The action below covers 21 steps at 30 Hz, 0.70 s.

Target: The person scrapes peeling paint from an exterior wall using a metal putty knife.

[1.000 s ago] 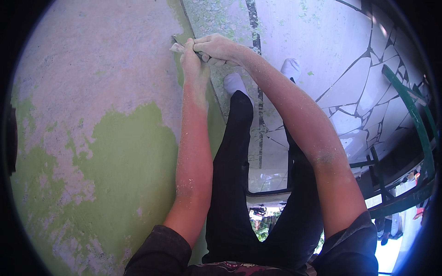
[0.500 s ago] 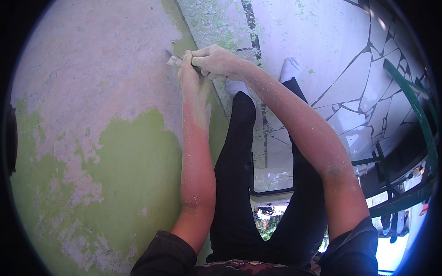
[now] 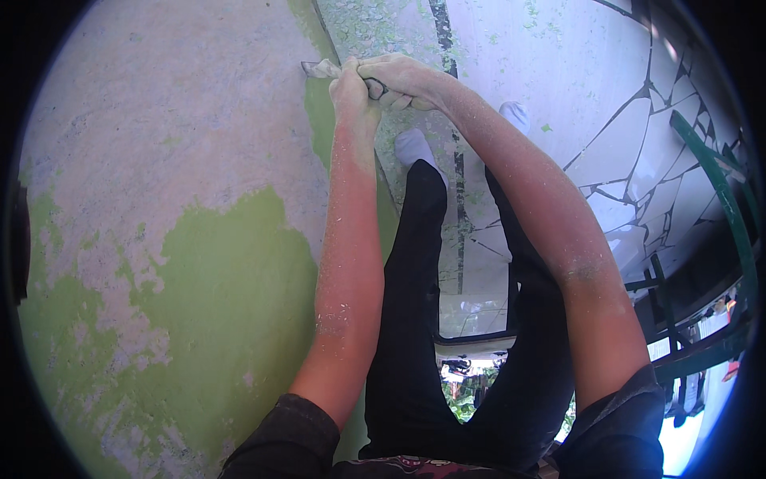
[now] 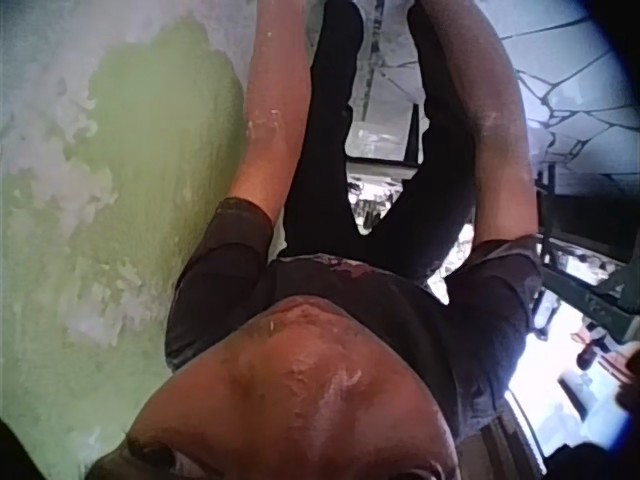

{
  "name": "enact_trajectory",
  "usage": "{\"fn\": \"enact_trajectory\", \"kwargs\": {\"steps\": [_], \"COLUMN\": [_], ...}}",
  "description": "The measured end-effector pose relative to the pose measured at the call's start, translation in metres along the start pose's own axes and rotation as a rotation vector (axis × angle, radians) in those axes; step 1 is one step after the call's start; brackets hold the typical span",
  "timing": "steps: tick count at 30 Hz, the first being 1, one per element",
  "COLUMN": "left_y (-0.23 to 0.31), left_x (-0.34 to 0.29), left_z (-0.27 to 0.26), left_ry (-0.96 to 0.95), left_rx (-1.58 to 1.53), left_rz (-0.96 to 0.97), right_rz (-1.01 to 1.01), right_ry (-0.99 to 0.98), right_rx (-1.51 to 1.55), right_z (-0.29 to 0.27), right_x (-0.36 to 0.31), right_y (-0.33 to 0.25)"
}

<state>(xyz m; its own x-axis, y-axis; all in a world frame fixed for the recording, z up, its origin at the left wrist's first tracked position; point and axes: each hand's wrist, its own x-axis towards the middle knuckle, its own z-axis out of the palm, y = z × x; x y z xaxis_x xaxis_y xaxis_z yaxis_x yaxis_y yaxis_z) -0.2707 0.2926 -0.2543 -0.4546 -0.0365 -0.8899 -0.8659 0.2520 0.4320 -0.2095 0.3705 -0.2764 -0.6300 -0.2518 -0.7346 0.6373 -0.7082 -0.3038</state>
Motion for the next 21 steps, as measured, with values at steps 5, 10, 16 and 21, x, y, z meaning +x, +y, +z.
{"fn": "enact_trajectory", "kwargs": {"steps": [5,10,16,21], "left_y": [0.009,0.001,-0.001,0.01], "left_x": [-0.017,0.027,-0.005,0.011], "left_z": [-0.038,-0.041,-0.019,-0.019], "left_ry": [-0.062,-0.115,-0.009,-0.047], "left_rx": [-0.113,-0.113,-0.048,-0.105], "left_rz": [-0.031,-0.052,0.062,-0.053], "right_rz": [-0.009,0.095,0.067,0.053], "right_ry": [0.051,0.138,-0.038,0.041], "right_rx": [-0.086,-0.147,0.108,-0.044], "right_z": [0.033,0.022,0.011,0.015], "right_x": [-0.011,0.017,-0.01,0.006], "right_y": [0.004,0.0,0.003,-0.002]}}
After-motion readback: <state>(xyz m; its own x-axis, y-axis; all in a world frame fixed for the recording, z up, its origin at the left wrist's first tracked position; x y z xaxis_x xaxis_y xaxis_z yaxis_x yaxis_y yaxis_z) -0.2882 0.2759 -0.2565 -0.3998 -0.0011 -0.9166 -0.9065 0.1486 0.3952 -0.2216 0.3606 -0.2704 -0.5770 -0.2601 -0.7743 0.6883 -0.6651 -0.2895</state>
